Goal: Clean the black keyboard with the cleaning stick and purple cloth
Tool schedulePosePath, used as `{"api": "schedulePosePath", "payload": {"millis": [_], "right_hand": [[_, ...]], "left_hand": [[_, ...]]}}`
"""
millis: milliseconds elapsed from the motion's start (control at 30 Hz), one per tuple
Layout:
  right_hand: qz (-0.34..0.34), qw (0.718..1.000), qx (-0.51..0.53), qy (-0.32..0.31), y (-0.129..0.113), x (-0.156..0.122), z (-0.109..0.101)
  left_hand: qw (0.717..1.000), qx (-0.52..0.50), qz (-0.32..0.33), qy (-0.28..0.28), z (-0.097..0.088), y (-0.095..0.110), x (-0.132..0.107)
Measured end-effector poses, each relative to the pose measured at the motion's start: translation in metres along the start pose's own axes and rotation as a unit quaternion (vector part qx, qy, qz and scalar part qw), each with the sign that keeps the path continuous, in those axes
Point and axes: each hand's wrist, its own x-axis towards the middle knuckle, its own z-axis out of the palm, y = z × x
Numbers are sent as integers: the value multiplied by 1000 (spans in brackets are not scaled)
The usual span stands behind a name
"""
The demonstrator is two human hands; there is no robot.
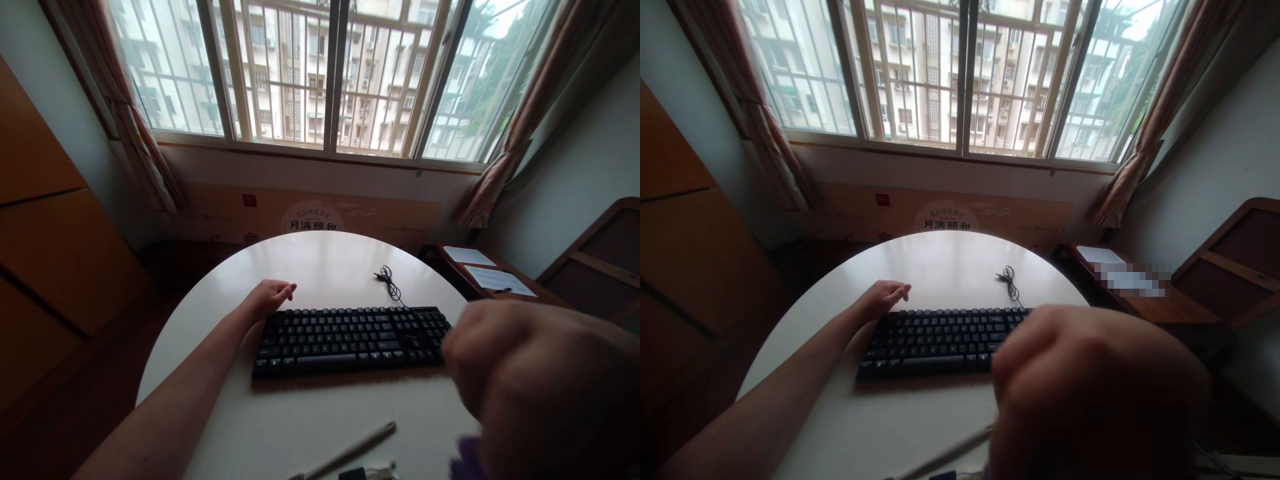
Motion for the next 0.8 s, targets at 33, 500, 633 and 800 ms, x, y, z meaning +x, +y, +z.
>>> {"api": "schedulePosePath", "payload": {"millis": [33, 500, 633, 800], "right_hand": [[-13, 999, 35, -20, 4, 22, -1], [10, 998, -49, 40, 76, 170, 155], [-2, 999, -29, 25, 88, 166, 153], [-3, 997, -21, 68, 87, 183, 160]], "left_hand": [[1000, 9, 3, -6, 0, 1, 0], [980, 132, -147, -12, 17, 21, -3], [980, 136, -143, -30, 18, 21, -3], [979, 138, -136, -61, 18, 18, 2]]}}
